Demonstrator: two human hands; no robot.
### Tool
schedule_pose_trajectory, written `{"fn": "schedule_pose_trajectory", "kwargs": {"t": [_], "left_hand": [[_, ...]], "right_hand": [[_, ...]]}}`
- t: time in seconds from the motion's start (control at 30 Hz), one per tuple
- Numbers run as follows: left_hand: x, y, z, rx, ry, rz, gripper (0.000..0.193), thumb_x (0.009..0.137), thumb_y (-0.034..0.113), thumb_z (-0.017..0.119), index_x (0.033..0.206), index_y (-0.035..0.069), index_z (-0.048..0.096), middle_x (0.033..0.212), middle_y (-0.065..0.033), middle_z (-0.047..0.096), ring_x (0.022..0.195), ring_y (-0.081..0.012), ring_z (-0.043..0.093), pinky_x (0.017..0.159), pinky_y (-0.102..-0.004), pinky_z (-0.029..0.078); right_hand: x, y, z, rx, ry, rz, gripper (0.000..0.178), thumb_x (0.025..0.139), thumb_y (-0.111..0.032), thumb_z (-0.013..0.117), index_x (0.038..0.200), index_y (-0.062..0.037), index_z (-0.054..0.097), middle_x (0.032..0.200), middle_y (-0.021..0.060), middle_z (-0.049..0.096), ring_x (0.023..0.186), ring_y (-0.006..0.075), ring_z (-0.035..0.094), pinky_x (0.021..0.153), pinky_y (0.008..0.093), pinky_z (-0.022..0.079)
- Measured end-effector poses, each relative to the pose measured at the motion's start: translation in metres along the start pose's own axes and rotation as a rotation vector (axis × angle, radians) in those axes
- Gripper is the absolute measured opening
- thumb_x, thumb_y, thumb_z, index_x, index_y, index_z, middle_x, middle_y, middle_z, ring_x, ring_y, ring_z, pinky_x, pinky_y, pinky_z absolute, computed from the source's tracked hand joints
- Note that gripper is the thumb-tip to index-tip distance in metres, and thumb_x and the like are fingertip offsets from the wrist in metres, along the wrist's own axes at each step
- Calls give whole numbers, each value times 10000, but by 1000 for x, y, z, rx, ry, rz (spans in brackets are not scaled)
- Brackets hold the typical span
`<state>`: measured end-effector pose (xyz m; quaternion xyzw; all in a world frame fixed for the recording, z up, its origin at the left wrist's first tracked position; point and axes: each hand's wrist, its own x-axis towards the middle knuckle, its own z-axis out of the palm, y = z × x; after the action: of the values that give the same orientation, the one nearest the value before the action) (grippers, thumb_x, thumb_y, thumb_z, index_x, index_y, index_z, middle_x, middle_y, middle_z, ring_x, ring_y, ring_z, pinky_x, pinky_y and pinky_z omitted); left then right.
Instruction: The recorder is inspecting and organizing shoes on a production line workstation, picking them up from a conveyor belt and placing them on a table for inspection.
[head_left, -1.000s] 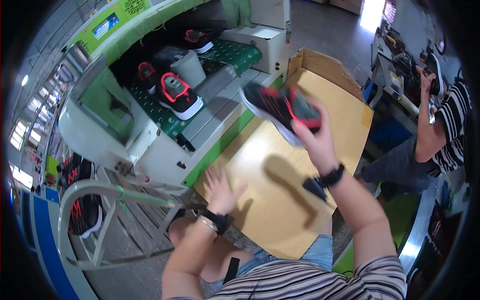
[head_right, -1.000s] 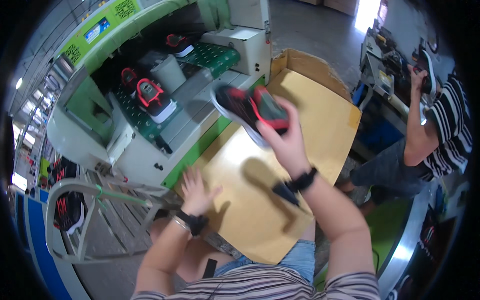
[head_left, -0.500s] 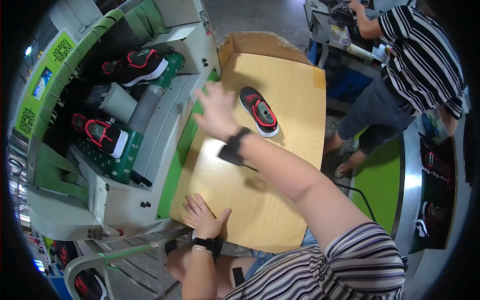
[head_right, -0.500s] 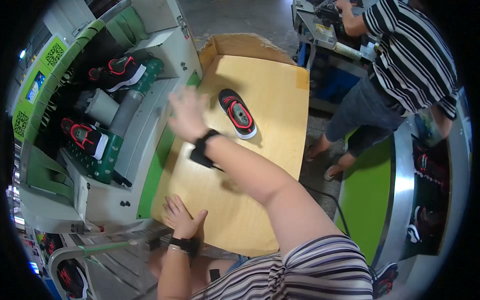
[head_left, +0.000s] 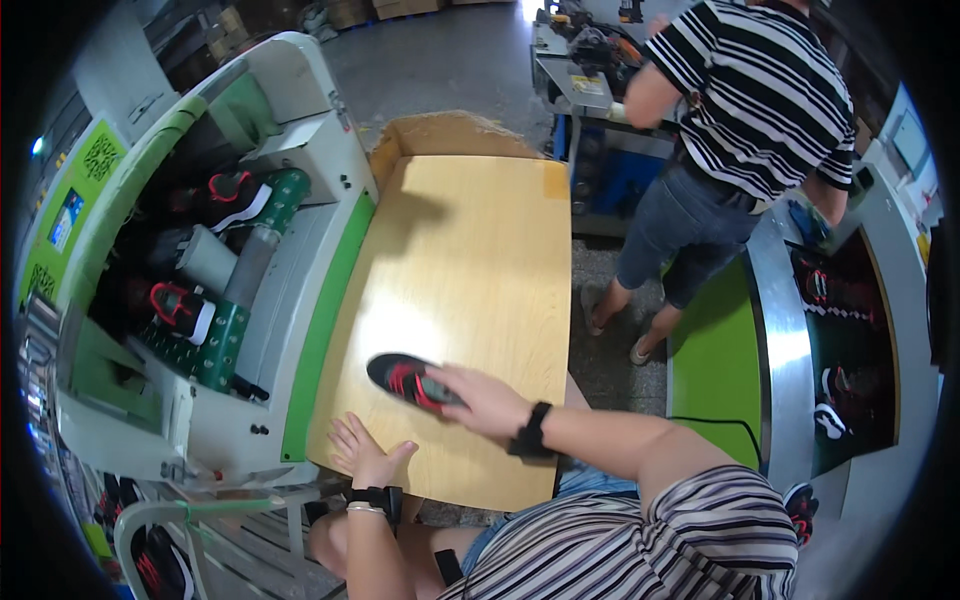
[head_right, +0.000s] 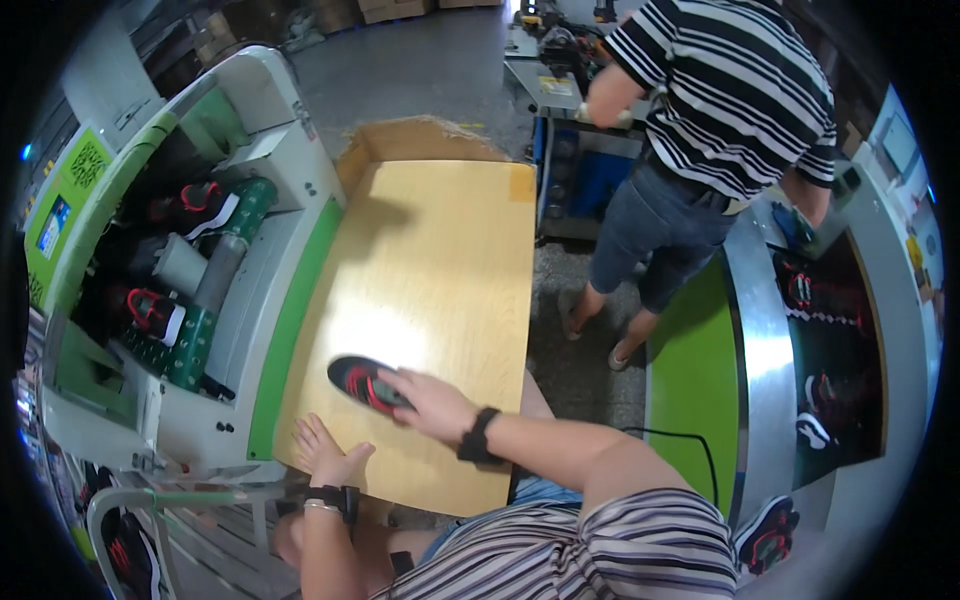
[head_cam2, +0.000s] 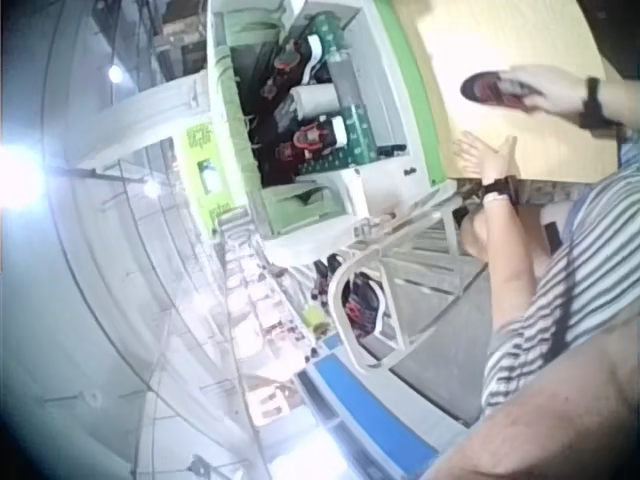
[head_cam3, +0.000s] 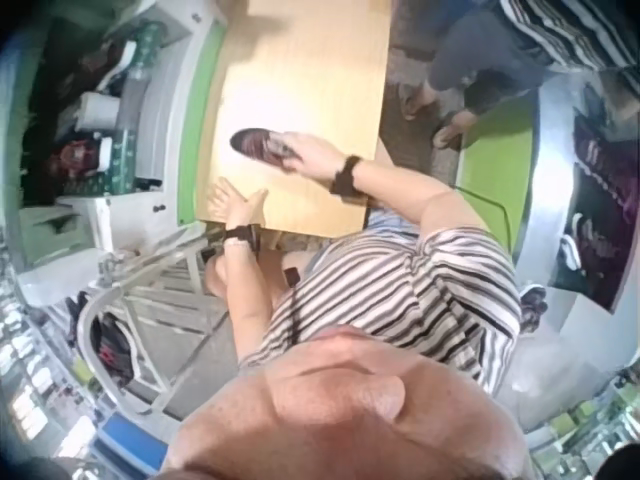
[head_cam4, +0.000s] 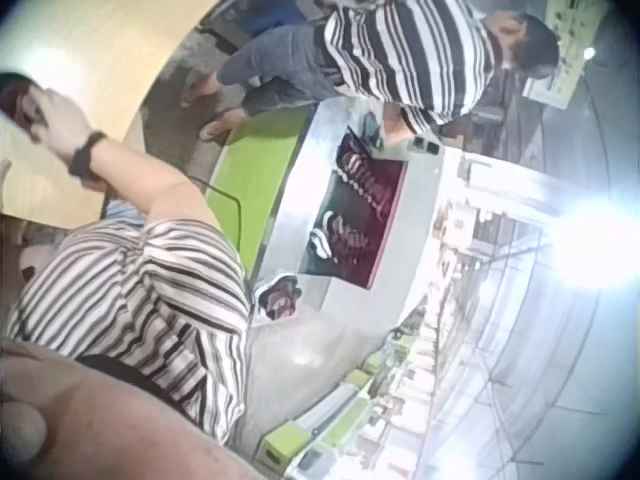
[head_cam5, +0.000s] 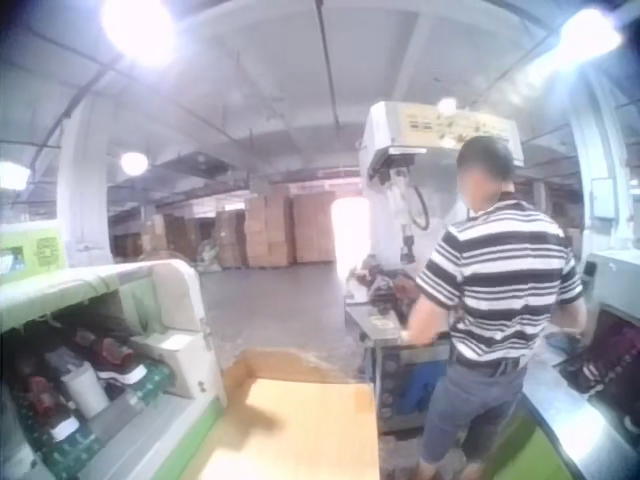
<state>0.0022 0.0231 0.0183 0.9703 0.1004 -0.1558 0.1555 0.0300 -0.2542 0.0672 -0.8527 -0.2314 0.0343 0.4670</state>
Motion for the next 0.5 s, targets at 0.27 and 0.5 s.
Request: {"fn": "schedule_pose_trajectory", "kwargs": {"t": [0.27, 0.5], "left_hand": [[-7, 15, -9, -17, 18, 76, 1464, 575, 669, 861, 1610, 58, 25, 1647, -300, -85, 1524, -472, -103, 1152, -707, 26], [-15, 9, -7, -11, 47, -2, 1423, 602, 600, 881, 1607, 41, 43, 1659, -276, -10, 1536, -449, -55, 1207, -615, 39]], "right_hand": [[-52, -15, 8, 8, 53, -50, 611, 864, -163, 721, 1405, -30, 469, 1307, 234, 560, 1201, 423, 547, 1025, 460, 459], [-48, -14, 11, 23, 21, -47, 572, 886, -176, 718, 1383, -13, 485, 1328, 231, 556, 1242, 408, 530, 1079, 442, 429]]}}
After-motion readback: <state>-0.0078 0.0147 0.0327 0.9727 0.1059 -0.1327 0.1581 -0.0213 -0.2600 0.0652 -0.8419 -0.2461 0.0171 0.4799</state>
